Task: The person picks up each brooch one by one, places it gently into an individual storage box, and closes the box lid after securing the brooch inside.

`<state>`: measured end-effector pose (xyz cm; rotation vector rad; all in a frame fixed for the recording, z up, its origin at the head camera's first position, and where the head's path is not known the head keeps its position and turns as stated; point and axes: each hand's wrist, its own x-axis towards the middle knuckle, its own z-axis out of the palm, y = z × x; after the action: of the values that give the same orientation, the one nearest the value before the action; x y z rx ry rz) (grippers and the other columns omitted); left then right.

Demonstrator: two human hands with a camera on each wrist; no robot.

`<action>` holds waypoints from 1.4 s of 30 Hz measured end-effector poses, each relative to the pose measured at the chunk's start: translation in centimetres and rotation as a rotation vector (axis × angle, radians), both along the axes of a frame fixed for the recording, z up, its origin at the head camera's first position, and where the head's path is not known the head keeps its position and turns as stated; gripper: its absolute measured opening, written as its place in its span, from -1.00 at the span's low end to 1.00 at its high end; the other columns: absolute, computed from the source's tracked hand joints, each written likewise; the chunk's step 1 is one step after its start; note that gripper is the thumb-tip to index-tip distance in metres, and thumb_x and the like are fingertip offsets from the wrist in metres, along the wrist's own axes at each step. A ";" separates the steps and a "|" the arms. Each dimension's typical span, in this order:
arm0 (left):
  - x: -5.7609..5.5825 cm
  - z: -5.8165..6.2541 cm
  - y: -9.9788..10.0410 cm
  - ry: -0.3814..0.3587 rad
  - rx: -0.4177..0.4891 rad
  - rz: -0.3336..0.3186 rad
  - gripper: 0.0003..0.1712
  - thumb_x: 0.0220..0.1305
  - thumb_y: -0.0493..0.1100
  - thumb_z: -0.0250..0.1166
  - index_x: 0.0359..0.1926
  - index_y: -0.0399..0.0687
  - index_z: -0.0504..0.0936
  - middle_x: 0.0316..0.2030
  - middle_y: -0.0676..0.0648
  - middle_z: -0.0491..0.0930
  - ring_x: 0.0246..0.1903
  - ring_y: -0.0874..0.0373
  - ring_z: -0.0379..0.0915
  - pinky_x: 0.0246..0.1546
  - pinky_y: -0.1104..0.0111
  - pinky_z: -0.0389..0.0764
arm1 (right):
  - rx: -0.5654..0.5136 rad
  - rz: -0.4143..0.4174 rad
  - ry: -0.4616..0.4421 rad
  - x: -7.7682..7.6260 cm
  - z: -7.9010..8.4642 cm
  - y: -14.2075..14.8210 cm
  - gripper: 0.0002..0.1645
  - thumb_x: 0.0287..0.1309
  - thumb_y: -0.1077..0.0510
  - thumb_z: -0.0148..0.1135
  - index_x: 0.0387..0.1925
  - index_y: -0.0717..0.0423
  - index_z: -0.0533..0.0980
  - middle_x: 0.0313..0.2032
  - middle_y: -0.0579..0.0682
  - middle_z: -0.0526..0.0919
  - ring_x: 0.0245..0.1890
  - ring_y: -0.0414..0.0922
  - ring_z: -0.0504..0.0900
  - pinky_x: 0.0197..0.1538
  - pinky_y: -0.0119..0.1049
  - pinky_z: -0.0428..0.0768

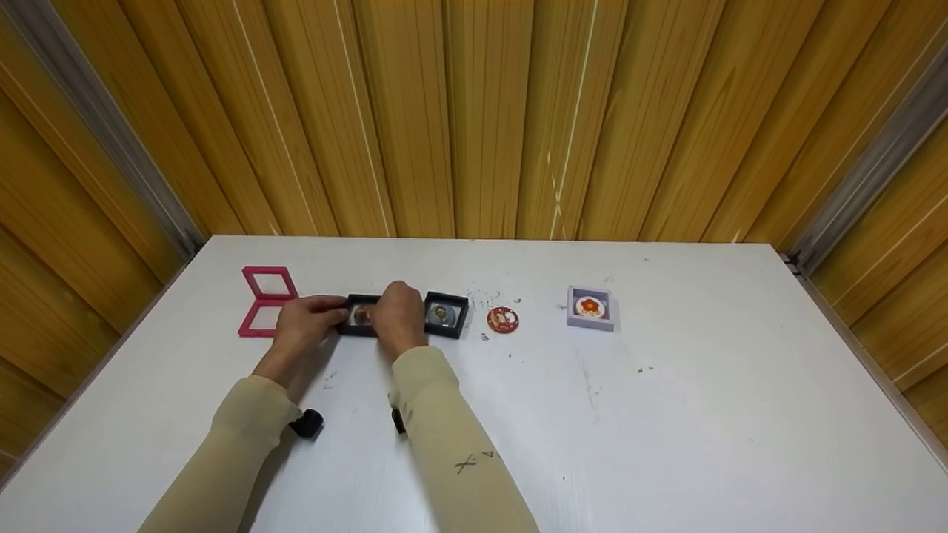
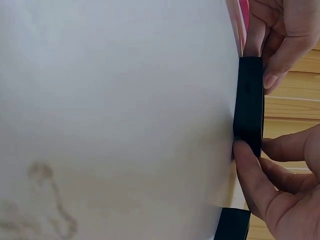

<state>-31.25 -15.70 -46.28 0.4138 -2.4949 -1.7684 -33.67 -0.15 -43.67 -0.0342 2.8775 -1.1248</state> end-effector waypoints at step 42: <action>0.1 3.7 -5.7 0.362 0.066 0.292 -0.68 0.52 -0.14 0.35 0.20 -0.13 0.71 0.07 -0.08 0.72 0.06 0.11 0.60 0.18 0.30 0.60 | -0.499 -0.144 -0.047 2.4 3.2 13.7 -0.74 0.45 0.25 0.27 0.04 0.36 0.61 -0.11 0.17 0.69 -0.20 -0.08 0.75 -0.31 -0.42 0.63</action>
<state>-31.17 -21.36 -42.54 0.3959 -2.0217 -1.6433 -31.28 13.57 -40.50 0.1791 2.5159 -1.8125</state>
